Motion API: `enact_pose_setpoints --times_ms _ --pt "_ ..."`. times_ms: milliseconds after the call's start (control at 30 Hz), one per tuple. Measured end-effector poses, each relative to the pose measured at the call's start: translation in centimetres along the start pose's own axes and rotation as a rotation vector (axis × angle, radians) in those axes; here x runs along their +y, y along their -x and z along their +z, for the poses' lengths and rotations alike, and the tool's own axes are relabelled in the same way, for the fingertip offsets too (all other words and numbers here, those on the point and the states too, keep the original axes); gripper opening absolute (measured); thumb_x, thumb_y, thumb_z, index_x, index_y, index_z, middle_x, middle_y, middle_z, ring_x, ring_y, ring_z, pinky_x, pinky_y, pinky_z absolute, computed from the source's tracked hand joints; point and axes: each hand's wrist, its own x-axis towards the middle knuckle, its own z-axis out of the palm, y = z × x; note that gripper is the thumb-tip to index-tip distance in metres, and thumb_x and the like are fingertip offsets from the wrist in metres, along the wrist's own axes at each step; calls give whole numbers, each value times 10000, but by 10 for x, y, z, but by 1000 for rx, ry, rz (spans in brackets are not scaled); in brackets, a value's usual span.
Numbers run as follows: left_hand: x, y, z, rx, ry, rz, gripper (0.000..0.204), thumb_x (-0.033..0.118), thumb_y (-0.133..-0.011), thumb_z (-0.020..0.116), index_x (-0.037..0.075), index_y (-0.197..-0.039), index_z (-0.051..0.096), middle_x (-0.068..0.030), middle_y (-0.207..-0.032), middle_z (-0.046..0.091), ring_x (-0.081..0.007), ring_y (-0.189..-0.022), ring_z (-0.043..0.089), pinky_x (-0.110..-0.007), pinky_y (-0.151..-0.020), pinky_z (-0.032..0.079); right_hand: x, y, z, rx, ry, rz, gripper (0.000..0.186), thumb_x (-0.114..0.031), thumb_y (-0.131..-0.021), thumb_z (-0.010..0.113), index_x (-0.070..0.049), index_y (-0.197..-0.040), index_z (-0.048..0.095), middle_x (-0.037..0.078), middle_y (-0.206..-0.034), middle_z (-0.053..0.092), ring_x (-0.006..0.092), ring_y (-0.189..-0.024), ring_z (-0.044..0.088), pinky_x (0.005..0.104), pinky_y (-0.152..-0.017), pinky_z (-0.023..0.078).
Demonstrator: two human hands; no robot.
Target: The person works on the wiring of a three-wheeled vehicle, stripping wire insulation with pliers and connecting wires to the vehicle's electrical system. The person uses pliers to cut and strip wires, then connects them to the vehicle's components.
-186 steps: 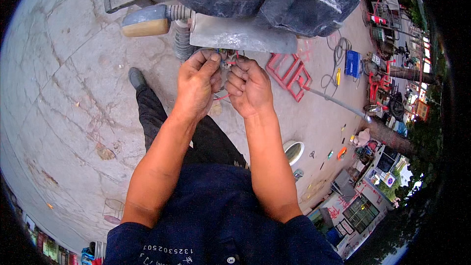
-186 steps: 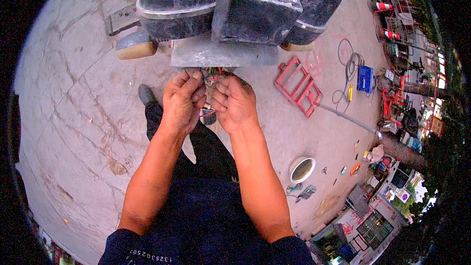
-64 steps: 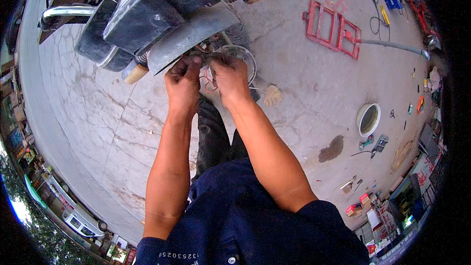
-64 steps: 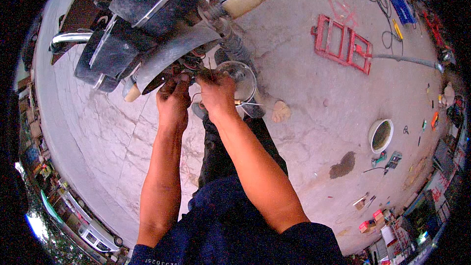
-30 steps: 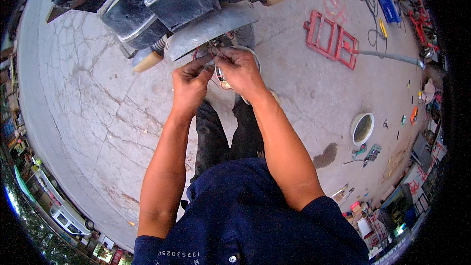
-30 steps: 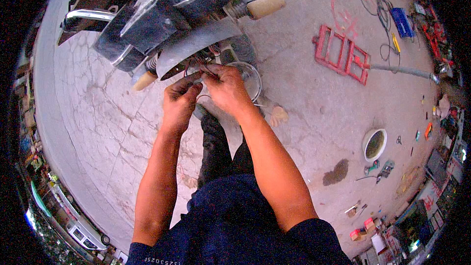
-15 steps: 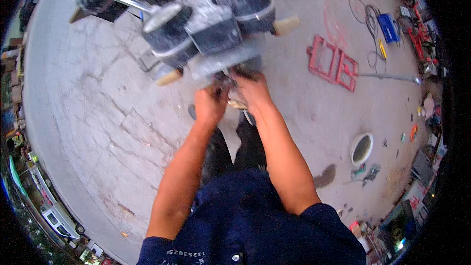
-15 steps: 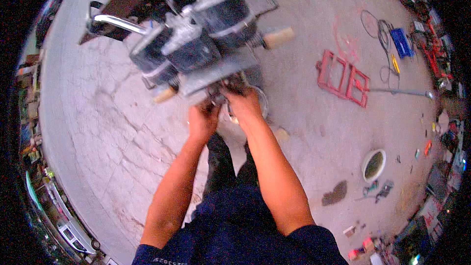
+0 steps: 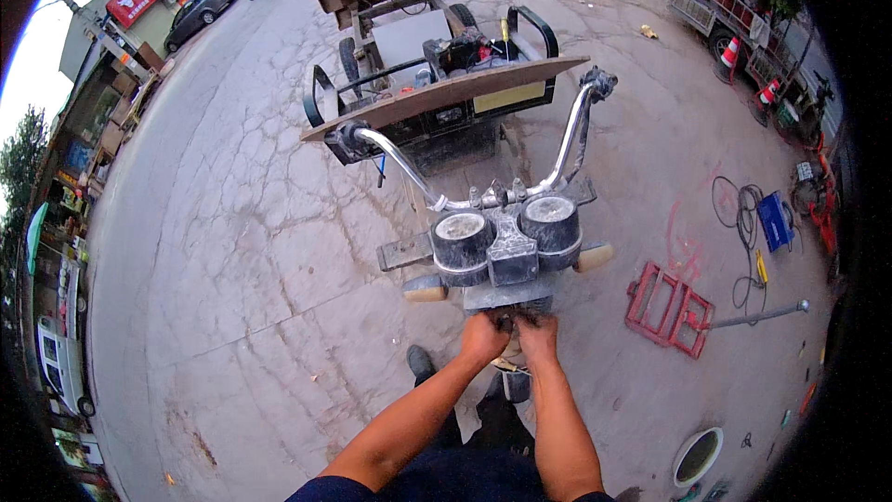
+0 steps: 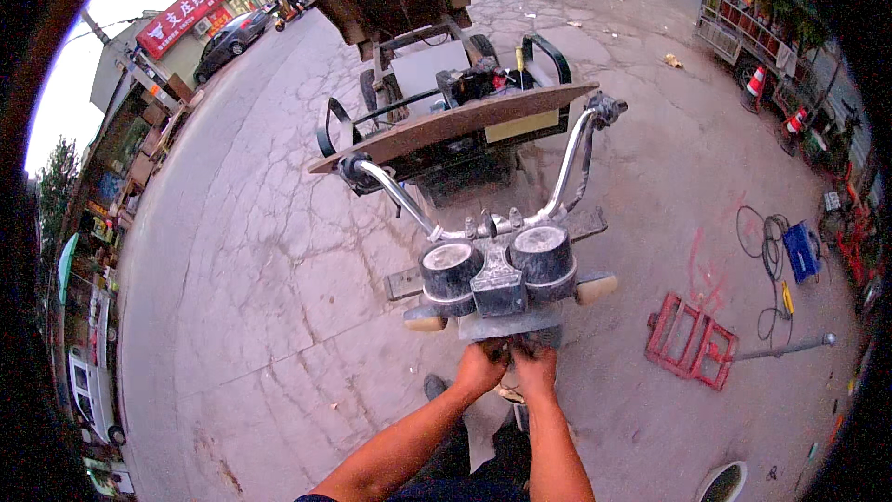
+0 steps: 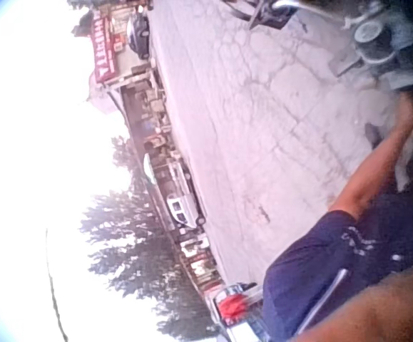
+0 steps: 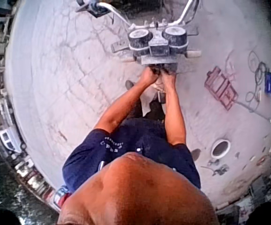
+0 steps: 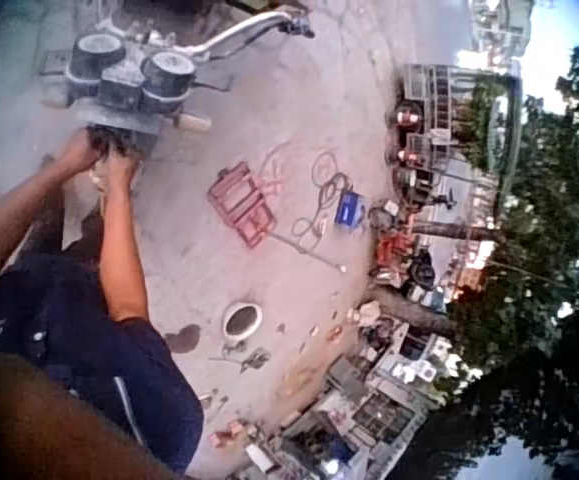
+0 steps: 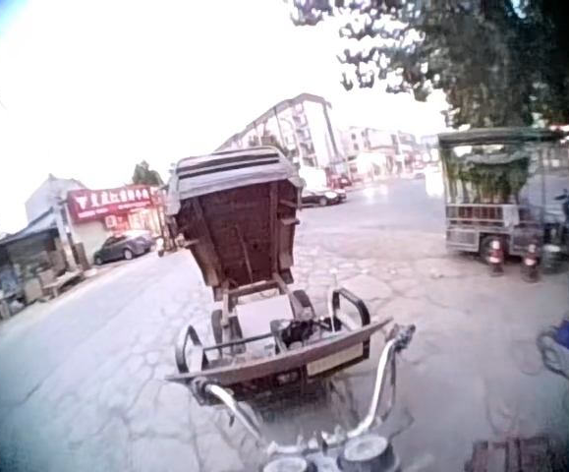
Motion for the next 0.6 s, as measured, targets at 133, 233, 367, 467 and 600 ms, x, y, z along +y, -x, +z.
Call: enact_pose_setpoints --times_ms 133,233,367,467,600 --pt "6 -3 0 9 35 36 293 135 -717 609 103 -993 700 -237 -886 646 -425 -829 618 -470 -701 511 26 -10 -7 44 180 -150 143 -80 -754 655 44 -823 676 138 -788 683 254 -747 644 373 -695 491" --pt "3 -1 -7 -12 84 -20 304 127 -706 606 97 -994 697 -229 -890 649 -426 -848 617 -460 -714 511 -1 -1 -1 -12 223 -156 167 -137 -765 668 26 -801 673 187 -782 683 363 -724 657 414 -668 494" --pt "-14 -6 0 -48 100 -45 284 125 -724 612 75 -992 687 -223 -909 657 -407 -873 630 -434 -727 508 -6 -2 -1 -30 337 -131 194 -159 -807 650 31 -773 654 196 -732 662 361 -693 647 424 -635 477" --pt "-2 -7 -2 -50 187 -53 265 108 -755 613 29 -1002 667 -193 -933 683 -333 -876 661 -388 -750 502 -12 -1 -7 -34 355 -119 224 -174 -832 636 38 -762 634 214 -712 639 358 -674 635 435 -618 459" --pt "-8 -7 -5 -30 439 -78 266 71 -788 610 -27 -1034 637 -119 -962 701 -209 -879 650 -342 -783 489 -28 7 -2 -51 239 -108 248 -196 -850 627 45 -792 623 223 -739 636 354 -685 624 426 -629 455"
